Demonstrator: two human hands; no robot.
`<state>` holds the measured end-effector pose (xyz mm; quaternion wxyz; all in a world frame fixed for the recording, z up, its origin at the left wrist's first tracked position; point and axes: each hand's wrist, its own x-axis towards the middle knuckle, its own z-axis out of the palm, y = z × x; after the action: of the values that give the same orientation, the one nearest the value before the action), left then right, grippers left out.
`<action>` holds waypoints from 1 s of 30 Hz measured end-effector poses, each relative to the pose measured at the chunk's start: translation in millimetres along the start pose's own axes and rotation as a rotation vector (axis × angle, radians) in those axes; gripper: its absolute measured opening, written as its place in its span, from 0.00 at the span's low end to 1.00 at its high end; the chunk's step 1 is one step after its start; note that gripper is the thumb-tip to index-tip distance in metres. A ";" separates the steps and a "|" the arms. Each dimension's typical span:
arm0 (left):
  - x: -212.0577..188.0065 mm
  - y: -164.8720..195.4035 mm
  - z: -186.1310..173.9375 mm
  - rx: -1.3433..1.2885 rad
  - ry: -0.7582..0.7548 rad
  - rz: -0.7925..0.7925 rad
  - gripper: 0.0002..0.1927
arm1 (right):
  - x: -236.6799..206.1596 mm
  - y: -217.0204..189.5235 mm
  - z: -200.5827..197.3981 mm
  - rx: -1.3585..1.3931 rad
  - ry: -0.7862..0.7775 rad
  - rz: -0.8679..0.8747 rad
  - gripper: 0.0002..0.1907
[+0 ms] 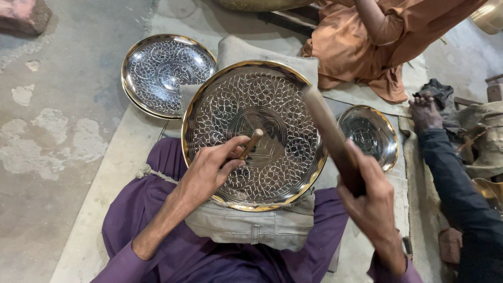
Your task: The person sits cross-legged on the floor with a decorative metal tray on their lap, holds a small chisel against the tray surface, and strikes the chisel with a wooden mallet to engrave an ornamental pattern, repeatedly repositioning the chisel across the tray.
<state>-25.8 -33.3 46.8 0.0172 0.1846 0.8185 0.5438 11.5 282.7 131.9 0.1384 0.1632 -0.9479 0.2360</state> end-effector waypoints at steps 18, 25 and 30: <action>-20.0 -1.9 34.5 -0.073 0.323 -0.221 0.20 | 74.3 -44.2 -14.3 -0.246 -0.145 -0.192 0.39; -20.8 6.6 32.4 -0.093 0.400 -0.207 0.21 | 85.3 -56.8 -17.6 -0.355 -0.069 -0.422 0.39; -21.0 11.5 31.9 -0.095 0.430 -0.178 0.20 | 102.5 -62.7 -18.7 -0.264 -0.175 -0.369 0.40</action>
<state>4.3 -8.0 40.5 -0.1009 -0.0095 0.7899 0.6048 -54.6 214.5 207.8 0.1168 0.3341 -0.9329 0.0659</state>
